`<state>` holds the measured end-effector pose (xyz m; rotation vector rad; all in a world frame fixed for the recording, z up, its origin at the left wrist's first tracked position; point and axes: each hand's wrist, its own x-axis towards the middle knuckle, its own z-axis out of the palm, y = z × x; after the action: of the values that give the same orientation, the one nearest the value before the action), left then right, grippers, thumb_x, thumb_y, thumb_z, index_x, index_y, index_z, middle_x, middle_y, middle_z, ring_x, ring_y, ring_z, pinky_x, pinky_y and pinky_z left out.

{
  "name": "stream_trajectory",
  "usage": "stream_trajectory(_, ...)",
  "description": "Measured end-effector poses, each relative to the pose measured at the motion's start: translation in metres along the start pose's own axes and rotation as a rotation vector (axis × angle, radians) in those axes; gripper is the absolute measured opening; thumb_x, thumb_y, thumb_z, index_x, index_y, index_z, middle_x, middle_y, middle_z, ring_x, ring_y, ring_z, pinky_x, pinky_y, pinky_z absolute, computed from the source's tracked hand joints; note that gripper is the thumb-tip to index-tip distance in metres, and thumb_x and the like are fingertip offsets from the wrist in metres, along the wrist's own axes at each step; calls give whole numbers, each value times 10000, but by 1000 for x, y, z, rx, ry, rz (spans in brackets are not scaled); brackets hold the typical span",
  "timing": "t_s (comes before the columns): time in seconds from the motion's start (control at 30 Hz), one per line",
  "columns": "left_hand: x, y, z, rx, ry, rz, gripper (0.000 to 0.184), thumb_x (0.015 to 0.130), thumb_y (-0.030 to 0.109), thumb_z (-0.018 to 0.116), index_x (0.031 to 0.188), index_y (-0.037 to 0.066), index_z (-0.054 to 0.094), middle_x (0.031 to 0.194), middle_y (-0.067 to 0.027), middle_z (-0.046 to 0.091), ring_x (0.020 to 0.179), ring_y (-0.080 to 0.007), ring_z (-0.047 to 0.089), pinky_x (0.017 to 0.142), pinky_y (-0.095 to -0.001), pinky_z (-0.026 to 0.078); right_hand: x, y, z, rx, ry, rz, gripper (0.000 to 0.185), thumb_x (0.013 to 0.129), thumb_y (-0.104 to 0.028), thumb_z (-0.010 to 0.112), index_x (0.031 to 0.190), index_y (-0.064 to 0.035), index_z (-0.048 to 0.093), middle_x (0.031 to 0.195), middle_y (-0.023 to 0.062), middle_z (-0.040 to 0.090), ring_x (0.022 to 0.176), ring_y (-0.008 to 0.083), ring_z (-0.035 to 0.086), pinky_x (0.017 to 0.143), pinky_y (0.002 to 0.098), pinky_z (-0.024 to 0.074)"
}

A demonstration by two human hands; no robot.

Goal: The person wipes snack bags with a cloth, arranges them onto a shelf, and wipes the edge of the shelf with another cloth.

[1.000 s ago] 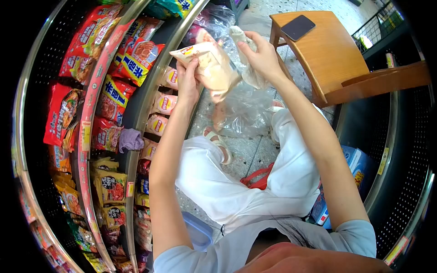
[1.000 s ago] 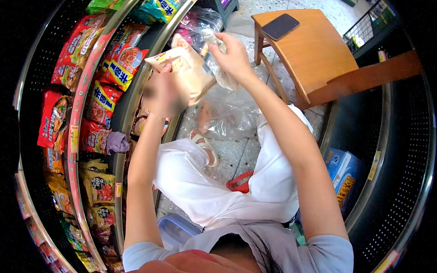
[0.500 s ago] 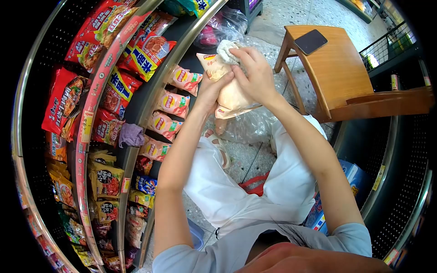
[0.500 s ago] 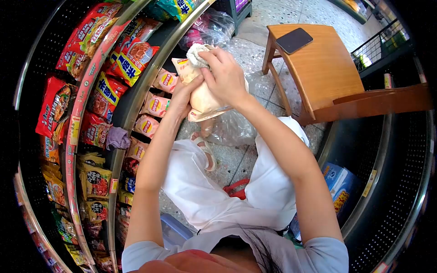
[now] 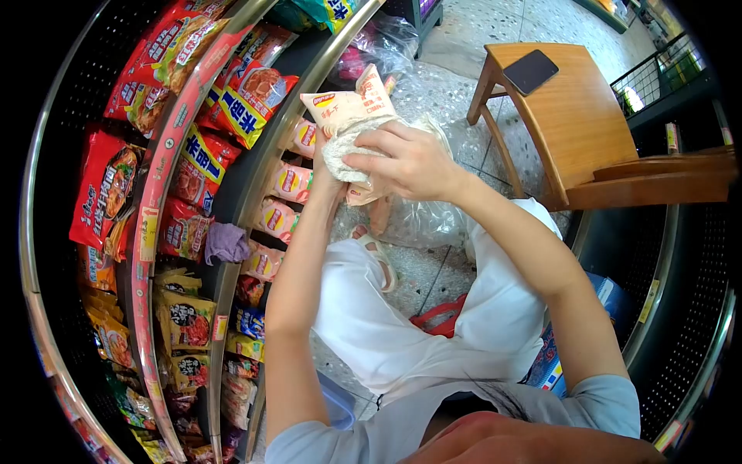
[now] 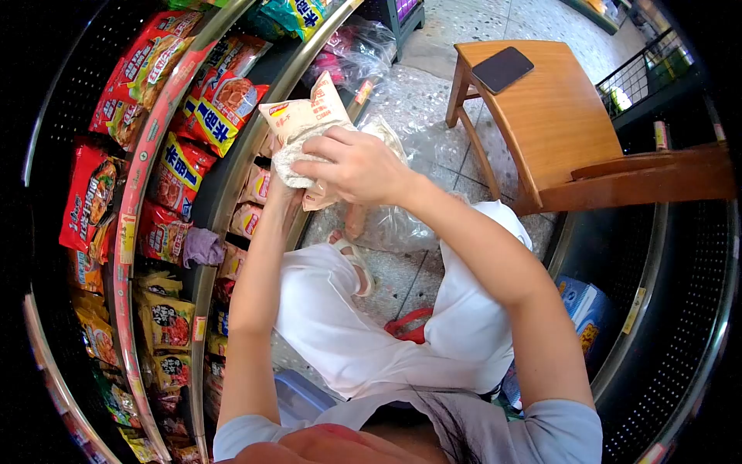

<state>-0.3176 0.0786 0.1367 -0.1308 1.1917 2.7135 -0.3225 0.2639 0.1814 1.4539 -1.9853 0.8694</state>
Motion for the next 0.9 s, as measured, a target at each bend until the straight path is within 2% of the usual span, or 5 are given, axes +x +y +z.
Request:
stream_trajectory(0.17, 4, -6, -2, 218, 100, 126, 372, 981, 202, 484, 1308, 66, 370, 1217, -135, 559, 1050, -257, 628, 818, -354, 590, 2, 11, 1, -11, 62, 46, 438, 687, -136, 676, 1119, -207, 666, 1081, 34, 621, 931, 231, 601, 716, 333, 534)
stream_trajectory(0.33, -3, 3, 24, 353, 60, 241, 626, 769, -78, 679, 1293, 64, 367, 1204, -131, 562, 1067, -231, 613, 872, -349, 558, 3, 25, -5, -137, 123, 164, 419, 710, -80, 644, 1109, -205, 673, 1064, 48, 629, 953, 251, 603, 736, 348, 528)
stream_trajectory(0.57, -14, 2, 37, 485, 50, 175, 661, 748, -28, 734, 1288, 30, 358, 1192, -144, 566, 1065, -237, 613, 885, -348, 542, -28, 91, -23, -442, 267, 668, 313, 797, -59, 583, 1075, -163, 682, 1037, 74, 633, 963, 292, 585, 802, 382, 508)
stream_trajectory(0.67, -19, 5, 51, 472, 40, 176, 670, 742, -26, 744, 1285, 22, 355, 1187, -139, 564, 1056, -230, 614, 884, -342, 541, -42, 106, -40, -357, 391, 828, 301, 821, -43, 555, 1079, -127, 686, 1027, 106, 635, 953, 312, 585, 831, 401, 485)
stream_trajectory(0.9, -5, -9, 40, 617, 25, 273, 704, 720, -9, 781, 1273, 20, 346, 1168, -118, 553, 1052, -202, 601, 870, -324, 535, -11, 57, -53, -138, 482, 483, 317, 808, 3, 544, 1087, -80, 668, 999, 135, 626, 932, 322, 582, 825, 395, 468)
